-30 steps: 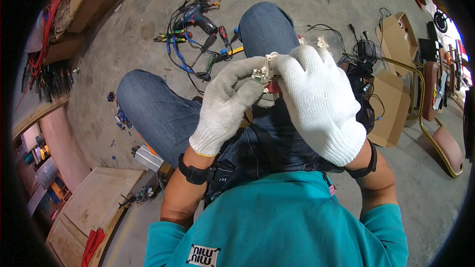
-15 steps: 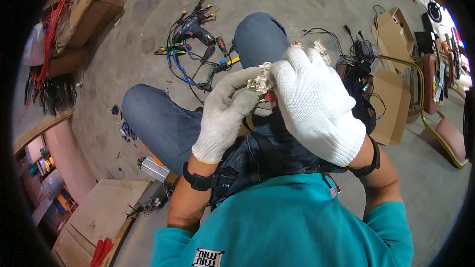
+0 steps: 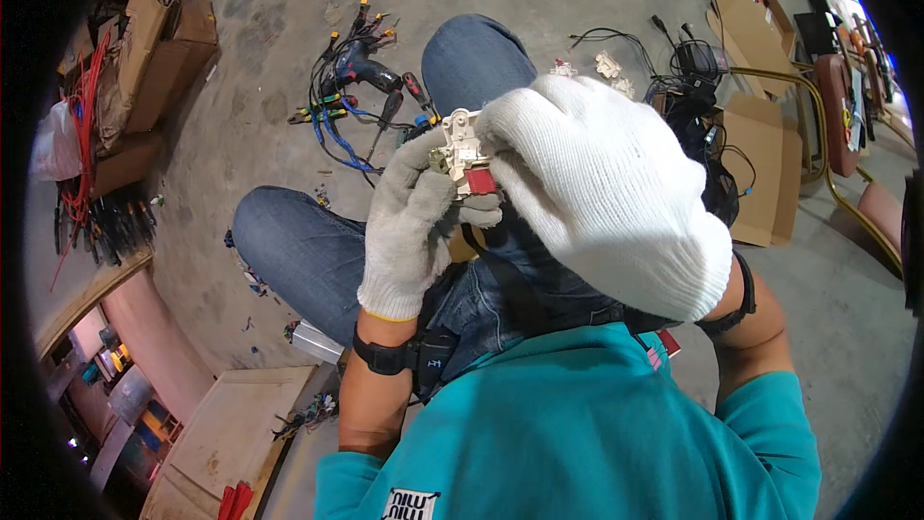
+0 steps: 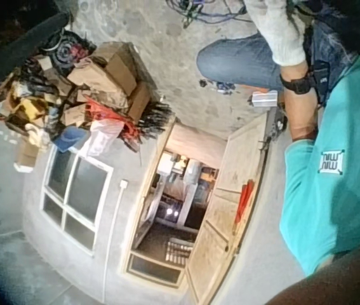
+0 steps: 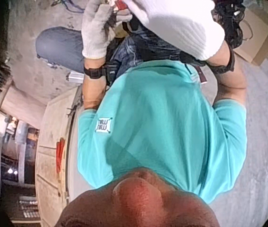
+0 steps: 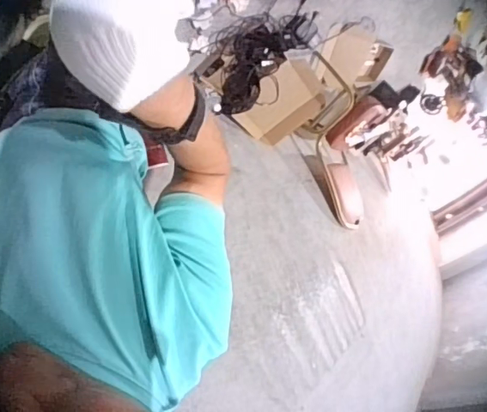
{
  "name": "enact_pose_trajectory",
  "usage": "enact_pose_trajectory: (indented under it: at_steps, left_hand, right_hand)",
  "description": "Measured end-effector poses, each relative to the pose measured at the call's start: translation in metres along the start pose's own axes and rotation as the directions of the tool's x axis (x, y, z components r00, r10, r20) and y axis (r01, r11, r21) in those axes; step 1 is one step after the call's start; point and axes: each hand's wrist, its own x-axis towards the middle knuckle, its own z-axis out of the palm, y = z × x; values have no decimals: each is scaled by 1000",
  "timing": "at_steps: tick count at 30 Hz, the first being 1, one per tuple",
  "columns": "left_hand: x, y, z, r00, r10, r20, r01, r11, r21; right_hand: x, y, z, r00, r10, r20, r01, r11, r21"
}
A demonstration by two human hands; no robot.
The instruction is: Assembling components onto a small circuit board or control module in a workshop.
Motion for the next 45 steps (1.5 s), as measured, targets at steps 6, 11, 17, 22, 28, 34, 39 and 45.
enact_pose_trajectory:
  at_steps: [6,11,17,22,28,34,39,45]
  left_hand:
    - [3,-2,11,999,23,-36,-23,1000,11]
    - [2,-1,11,999,40,-14,-40,999,21]
    - [0,-1,11,998,55,-36,-53,997,53]
    - [0,2,15,997,53,-60,-46,993,111]
    - [0,2,14,997,65,-30,-62,994,86]
    - [1,2,12,996,73,-44,-63,980,187]
    - [0,3,14,993,111,-35,-103,979,179]
    - [-1,10,20,997,60,-57,-52,989,136]
  right_hand:
    - [-4,1,7,1000,-1,29,2,1000,-25]
    - [-3,4,10,998,-3,69,3,1000,-11]
    - [-3,4,12,998,4,59,-6,1000,30]
    - [-3,7,14,999,1,41,-3,999,44]
    - [-2,3,15,998,48,38,-51,995,81]
    - [-2,0,14,996,81,24,-83,991,108]
    - [-2,-3,13,989,149,8,-149,975,167]
    - [-3,-7,8,972,222,73,-232,955,186]
